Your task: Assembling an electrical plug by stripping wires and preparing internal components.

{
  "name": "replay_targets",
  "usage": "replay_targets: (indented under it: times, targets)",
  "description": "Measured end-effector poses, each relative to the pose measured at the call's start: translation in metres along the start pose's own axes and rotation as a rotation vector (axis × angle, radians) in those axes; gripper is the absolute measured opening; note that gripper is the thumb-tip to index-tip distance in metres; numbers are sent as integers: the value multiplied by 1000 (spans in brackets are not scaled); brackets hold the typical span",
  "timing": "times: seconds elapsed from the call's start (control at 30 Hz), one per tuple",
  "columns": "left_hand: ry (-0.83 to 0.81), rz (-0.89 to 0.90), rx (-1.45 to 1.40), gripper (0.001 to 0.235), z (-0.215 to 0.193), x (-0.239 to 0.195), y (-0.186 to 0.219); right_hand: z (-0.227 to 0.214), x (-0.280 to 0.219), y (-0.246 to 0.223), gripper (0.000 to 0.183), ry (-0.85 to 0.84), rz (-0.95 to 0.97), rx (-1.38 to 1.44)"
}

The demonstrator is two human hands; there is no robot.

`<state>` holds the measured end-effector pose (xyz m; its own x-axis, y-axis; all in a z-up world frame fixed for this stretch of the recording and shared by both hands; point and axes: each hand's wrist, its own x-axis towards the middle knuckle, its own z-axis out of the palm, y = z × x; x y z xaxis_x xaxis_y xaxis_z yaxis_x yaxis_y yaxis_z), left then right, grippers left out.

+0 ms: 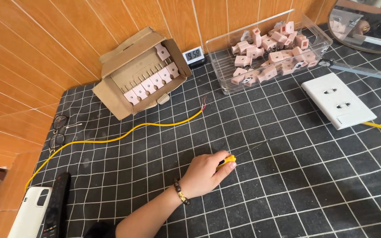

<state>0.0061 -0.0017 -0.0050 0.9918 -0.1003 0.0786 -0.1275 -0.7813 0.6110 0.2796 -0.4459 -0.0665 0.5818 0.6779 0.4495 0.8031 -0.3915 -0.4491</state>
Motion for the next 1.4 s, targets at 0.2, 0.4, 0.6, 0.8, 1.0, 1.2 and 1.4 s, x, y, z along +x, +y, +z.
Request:
replay_targets:
  times: [0.2, 0.4, 0.6, 0.8, 1.0, 1.2, 1.4]
  targets:
    - [-28, -10, -9, 45, -1, 1, 1, -4, 103, -56, 45, -14, -27, -13]
    - [-57, -26, -42, 44, -6, 1, 2, 29, 324, -127, 53, -387, -96, -365]
    - [-53, -17, -82, 46, -9, 1, 1, 122, 380, -159, 42, -632, 230, -374]
    - [-45, -20, -83, 45, -8, 1, 0, 151, 394, -181, 42, -698, 330, -620]
    - [-69, -35, -96, 45, -11, 1, 2, 149, 391, -180, 59, -626, 371, -571]
    - [-52, -28, -126, 41, -10, 1, -1, 82, 365, -205, 61, -252, 347, -46]
    - [39, 5, -347, 40, -19, 1, 9, 18, 272, -254, 72, -313, 586, 653]
